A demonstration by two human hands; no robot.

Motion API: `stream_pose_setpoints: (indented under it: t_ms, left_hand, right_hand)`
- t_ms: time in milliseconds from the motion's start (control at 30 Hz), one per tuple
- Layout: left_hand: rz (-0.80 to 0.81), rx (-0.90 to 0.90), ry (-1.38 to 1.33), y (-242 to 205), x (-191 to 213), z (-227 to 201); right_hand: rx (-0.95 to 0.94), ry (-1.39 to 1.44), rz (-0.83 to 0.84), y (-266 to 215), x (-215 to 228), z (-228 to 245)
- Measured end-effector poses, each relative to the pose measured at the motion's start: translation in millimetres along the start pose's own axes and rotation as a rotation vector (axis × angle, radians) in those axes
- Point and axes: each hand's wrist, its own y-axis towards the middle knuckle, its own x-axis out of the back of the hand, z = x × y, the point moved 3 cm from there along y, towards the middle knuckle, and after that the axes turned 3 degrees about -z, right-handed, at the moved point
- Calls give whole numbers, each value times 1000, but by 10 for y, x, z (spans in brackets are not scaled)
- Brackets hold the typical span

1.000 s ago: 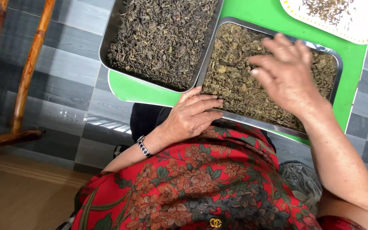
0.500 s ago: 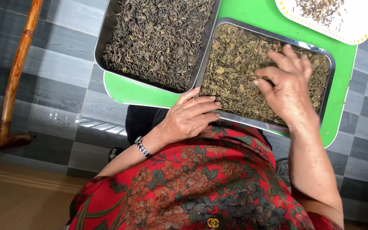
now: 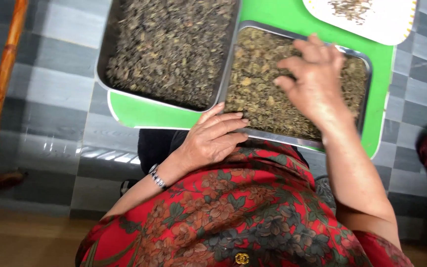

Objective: Manually sorting dried tea leaves to remove stems and impurities, moving them between two metal trays.

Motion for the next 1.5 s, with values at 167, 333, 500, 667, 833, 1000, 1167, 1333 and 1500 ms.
stream_pose_setpoints:
  t_ms: [167, 333, 500, 667, 833, 1000, 1167, 1333, 1500]
  left_hand:
    - [61, -72, -72, 479, 221, -155]
    - [43, -172, 69, 996, 122, 42]
    - [408, 173, 409, 1106, -177, 471]
    - [439, 215, 403, 1026, -253, 525]
    - [462, 218, 407, 1041, -265, 523]
    - [485, 247, 421, 1038, -230, 495]
    - [466, 240, 415, 993, -245, 538]
    - [432, 239, 439, 972, -245, 568]
    - [432, 231, 404, 952, -259, 581]
  right_hand:
    - [39, -113, -106, -133, -214, -172]
    - [-38, -24, -169, -217, -151, -29]
    - [-196, 120, -150, -237, 59, 119]
    - [-189, 211, -284, -425, 184, -22]
    - [-69, 408, -452, -493, 364, -1]
    - [-166, 673, -398, -559, 395, 28]
    - [-284, 969, -363, -698, 389, -33]
    - [-354, 1148, -333, -802, 447, -9]
    - [-425, 1013, -338, -896, 504, -8]
